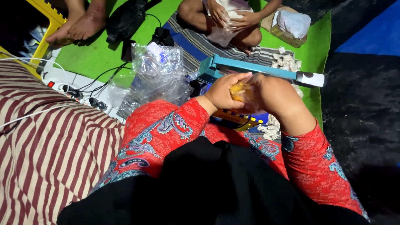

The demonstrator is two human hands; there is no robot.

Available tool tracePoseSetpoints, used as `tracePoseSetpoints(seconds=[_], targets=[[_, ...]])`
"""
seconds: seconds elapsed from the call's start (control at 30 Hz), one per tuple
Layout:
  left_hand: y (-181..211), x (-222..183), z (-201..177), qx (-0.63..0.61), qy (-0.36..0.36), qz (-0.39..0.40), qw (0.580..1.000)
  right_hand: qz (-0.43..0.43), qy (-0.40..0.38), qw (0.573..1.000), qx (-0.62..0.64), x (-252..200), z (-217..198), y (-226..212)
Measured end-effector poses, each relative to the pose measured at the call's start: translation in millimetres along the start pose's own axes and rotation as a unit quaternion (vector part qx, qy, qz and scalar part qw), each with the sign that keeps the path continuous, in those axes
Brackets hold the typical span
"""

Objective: Manually filling plastic bags with yellow snacks and sealing them using an impulse sealer.

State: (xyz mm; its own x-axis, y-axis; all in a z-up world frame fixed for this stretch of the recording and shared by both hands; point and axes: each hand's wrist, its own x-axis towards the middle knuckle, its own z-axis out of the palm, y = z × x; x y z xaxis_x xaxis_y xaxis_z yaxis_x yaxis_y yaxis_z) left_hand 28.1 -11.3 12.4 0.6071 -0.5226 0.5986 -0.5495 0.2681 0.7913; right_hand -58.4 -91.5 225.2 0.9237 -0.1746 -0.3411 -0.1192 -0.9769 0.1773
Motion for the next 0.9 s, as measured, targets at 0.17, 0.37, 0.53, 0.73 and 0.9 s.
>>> tracePoseSetpoints(seconds=[0.17, 0.37, 0.53, 0.73, 0.9], targets=[[-0.6, 0.7, 4.8, -0.011, 0.029, -0.007, 0.999, -0.026, 0.017, 0.996, 0.080, -27.0, -18.2, -5.3], [2.8, 5.9, 5.8, -0.085, 0.098, -0.034, 0.991, -0.134, 0.195, 0.966, 0.102, -37.0, 15.1, 25.6], [1.2, 5.5, 12.0, -0.101, 0.099, -0.026, 0.990, -0.067, 0.185, 0.980, 0.037, -17.1, 50.5, 51.1], [9.3, 14.3, 5.8, -0.276, 0.057, -0.015, 0.959, -0.091, 0.300, 0.946, 0.081, -18.5, 75.6, 64.9], [-6.1, 13.7, -5.3, -0.358, 0.041, -0.004, 0.933, -0.016, 0.322, 0.925, 0.200, -11.2, 122.5, 107.5]])
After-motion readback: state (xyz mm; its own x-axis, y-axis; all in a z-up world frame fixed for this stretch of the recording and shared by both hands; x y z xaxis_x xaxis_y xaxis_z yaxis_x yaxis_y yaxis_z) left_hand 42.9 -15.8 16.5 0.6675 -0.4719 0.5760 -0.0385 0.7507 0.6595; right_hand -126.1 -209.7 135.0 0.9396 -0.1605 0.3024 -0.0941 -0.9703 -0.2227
